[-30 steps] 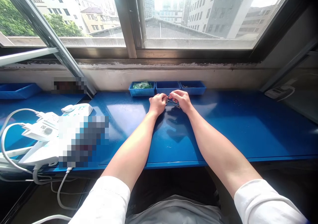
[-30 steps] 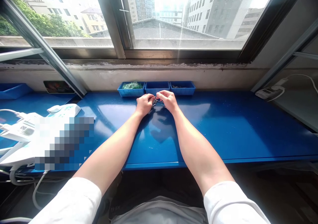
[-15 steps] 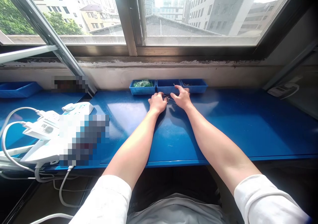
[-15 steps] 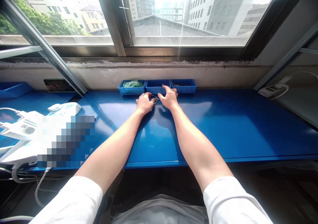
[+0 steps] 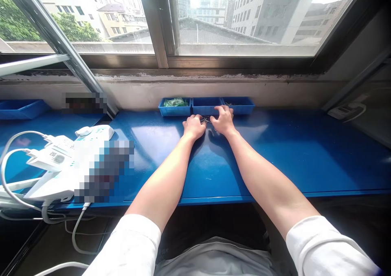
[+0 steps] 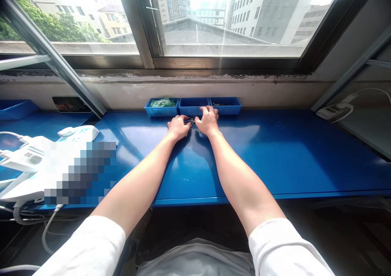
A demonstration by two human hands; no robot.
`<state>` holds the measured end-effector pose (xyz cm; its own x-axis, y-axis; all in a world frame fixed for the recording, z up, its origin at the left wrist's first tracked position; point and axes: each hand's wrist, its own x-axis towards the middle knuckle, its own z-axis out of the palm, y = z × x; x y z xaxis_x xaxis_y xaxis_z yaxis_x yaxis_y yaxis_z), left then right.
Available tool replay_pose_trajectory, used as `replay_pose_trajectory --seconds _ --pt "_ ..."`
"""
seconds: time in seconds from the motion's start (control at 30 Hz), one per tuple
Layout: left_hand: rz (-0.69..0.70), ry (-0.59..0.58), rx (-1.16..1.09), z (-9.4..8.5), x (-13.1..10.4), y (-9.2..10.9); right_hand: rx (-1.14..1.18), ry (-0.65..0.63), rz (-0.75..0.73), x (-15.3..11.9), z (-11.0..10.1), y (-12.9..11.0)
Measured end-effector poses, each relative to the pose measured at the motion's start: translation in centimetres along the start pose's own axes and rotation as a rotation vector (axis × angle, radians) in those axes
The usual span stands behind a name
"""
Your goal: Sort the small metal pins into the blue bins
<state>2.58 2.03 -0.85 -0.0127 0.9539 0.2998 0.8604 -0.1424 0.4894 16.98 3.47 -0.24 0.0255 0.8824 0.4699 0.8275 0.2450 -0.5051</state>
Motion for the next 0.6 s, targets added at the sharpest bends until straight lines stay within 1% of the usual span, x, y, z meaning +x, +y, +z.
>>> replay_pose_trajectory --seconds 0.07,0.2,0.27,0.33,0.4,0.5,0.6 --pt "0.011 -0.007 0.013 0.1 0.0 -0.1 -0.033 0.005 0.036 -0.2 -0.3 -0.1" --pt "0.037 -0.008 0.042 0.3 0.0 -0.2 -0.104 -0.091 0.149 -0.4 -0.9 -0.1" --pt "0.052 -0.005 0.044 0.3 0.0 -0.2 -0.131 -0.138 0.177 -0.5 -1.0 0.0" --pt "0.065 -0.005 0.046 0.3 0.0 -0.2 -0.158 -0.188 0.157 -0.5 -0.8 0.1" --pt "0.071 -0.013 0.053 0.2 -0.1 -0.1 -0.182 -0.227 0.105 -0.6 -0.5 0.2" --pt "0.074 -0.021 0.065 0.1 -0.2 0.0 -0.197 -0.240 0.023 -0.6 -0.1 0.3" --pt "0.088 -0.024 0.062 0.1 -0.2 0.0 -0.172 -0.238 -0.029 -0.5 0.0 0.5"
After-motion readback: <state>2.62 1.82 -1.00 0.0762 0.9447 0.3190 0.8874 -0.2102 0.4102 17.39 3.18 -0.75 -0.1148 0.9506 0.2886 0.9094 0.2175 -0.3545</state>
